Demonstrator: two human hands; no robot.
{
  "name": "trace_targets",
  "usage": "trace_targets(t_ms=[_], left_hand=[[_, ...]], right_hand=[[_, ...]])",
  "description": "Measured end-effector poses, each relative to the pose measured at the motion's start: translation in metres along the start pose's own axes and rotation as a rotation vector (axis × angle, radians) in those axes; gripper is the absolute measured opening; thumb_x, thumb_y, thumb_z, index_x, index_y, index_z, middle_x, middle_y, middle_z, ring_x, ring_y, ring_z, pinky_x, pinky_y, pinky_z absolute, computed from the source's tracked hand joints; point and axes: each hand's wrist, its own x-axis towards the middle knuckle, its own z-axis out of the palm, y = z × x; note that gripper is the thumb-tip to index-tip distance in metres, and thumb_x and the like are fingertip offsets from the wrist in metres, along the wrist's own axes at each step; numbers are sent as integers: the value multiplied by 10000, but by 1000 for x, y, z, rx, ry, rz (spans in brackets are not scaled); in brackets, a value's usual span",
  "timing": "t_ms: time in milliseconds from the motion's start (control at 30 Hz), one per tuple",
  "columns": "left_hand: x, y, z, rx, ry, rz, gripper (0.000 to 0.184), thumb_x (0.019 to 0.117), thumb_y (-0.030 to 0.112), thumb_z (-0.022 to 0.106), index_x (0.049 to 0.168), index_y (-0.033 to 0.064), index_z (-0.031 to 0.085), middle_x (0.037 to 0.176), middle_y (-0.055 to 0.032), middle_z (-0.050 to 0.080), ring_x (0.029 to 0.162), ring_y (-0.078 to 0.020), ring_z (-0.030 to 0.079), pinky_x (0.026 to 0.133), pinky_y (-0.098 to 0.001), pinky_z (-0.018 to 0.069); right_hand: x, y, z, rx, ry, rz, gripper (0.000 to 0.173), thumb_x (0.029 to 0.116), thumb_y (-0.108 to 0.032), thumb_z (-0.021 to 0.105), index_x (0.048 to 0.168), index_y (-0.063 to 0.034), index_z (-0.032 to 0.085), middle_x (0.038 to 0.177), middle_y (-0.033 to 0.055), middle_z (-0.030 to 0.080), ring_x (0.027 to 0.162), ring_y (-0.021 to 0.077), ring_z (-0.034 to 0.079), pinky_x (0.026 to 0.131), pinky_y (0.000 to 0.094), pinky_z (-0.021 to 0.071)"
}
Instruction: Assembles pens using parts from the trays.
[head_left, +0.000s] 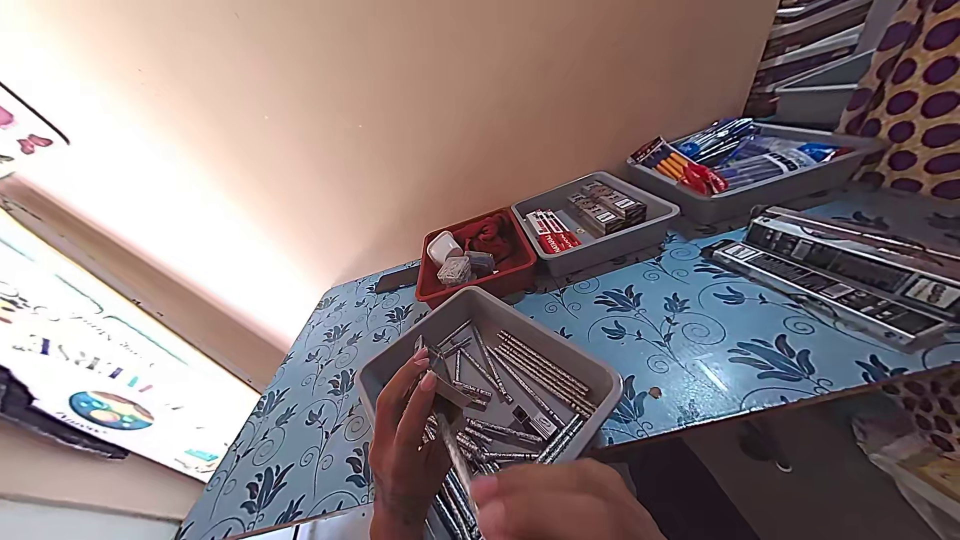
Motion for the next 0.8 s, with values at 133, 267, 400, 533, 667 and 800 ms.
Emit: trace_targets(t_ms=[133, 267, 400, 533, 667, 800], left_hand=[[2, 4, -2, -1, -30, -24, 470, 984, 160, 668, 1413, 172, 476, 1374, -61, 570, 1354, -111, 516, 1123, -275, 434], [-3, -2, -3, -52, -46, -30, 460, 1029, 254, 611, 1465, 208, 475, 1440, -8, 543, 1367, -83, 500, 1141, -268, 421], [-1, 0, 0, -2, -7, -17, 465, 1002, 208, 653, 1439, 188, 492, 1403, -26, 565, 1349, -88, 518, 1124, -259, 437], [4, 8, -1, 31, -9, -40, 407, 1002, 159, 642, 1382, 125, 501, 1344, -97, 587, 1345, -100, 518, 1126, -243, 411], [4, 10, -4, -38, -16, -62, 358, 1047, 214, 564, 1396, 161, 512, 1377, -50, 573, 1351, -79, 511, 1141, -262, 410], [0, 5, -3, -31, 3, -51, 422, 1027, 263, 621, 1431, 228, 504, 1418, 14, 563, 1348, -73, 519, 1120, -263, 446]], right_hand=[[-1, 22, 12, -151, 47, -69, 88, 1009, -120, 634, 1082, -80, 607, 1036, 86, 672, 980, 164, 704, 875, 256, 591], [1, 32, 20, -347, 82, -51, 131, 996, -179, 655, 1112, -154, 600, 1032, 16, 646, 909, 110, 626, 807, 191, 518], [2, 27, 15, -359, 97, -51, 123, 998, -172, 653, 1113, -142, 621, 1035, 15, 664, 887, 108, 620, 782, 192, 500], [3, 18, 10, -384, 39, -62, 149, 984, -148, 665, 1124, -140, 615, 1056, 3, 639, 882, 110, 575, 781, 201, 453], [-4, 28, 26, -427, 52, -29, 80, 989, -187, 656, 1063, -157, 650, 1022, 3, 670, 839, 104, 581, 762, 199, 463], [-12, 29, 27, -385, 91, 61, 127, 1020, -260, 626, 1061, -149, 672, 1063, 14, 621, 947, 85, 585, 826, 171, 475]])
